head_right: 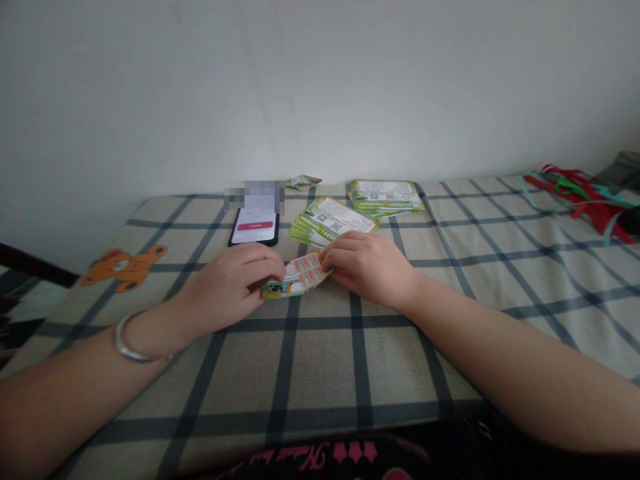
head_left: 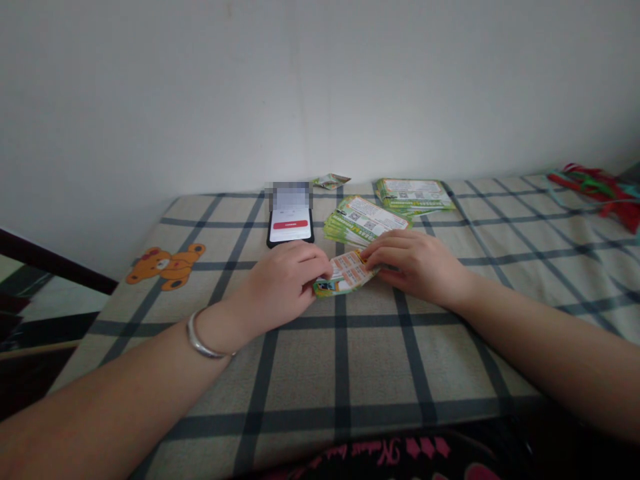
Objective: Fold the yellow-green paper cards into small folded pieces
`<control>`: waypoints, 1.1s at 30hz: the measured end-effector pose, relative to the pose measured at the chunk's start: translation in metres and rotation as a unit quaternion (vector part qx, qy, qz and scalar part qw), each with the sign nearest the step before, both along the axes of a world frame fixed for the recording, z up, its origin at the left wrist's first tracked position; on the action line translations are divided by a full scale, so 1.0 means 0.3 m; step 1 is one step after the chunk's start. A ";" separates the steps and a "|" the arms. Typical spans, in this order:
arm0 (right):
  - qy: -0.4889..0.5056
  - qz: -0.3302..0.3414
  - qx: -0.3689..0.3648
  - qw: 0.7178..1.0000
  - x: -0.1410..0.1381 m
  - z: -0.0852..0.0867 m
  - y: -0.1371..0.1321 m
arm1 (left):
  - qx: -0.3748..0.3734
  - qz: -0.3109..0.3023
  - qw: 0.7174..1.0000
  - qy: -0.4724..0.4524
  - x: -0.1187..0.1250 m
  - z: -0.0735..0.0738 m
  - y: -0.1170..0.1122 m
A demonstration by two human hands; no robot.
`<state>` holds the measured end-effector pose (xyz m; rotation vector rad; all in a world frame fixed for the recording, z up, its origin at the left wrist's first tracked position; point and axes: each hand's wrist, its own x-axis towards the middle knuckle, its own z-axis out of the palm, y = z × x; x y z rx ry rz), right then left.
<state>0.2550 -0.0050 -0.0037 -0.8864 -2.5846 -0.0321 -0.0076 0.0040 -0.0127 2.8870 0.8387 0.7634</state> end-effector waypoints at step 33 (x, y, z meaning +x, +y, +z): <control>0.183 -0.152 -0.175 0.955 -0.019 -0.026 0.005 | -0.017 0.051 0.997 -0.060 0.001 0.002 -0.008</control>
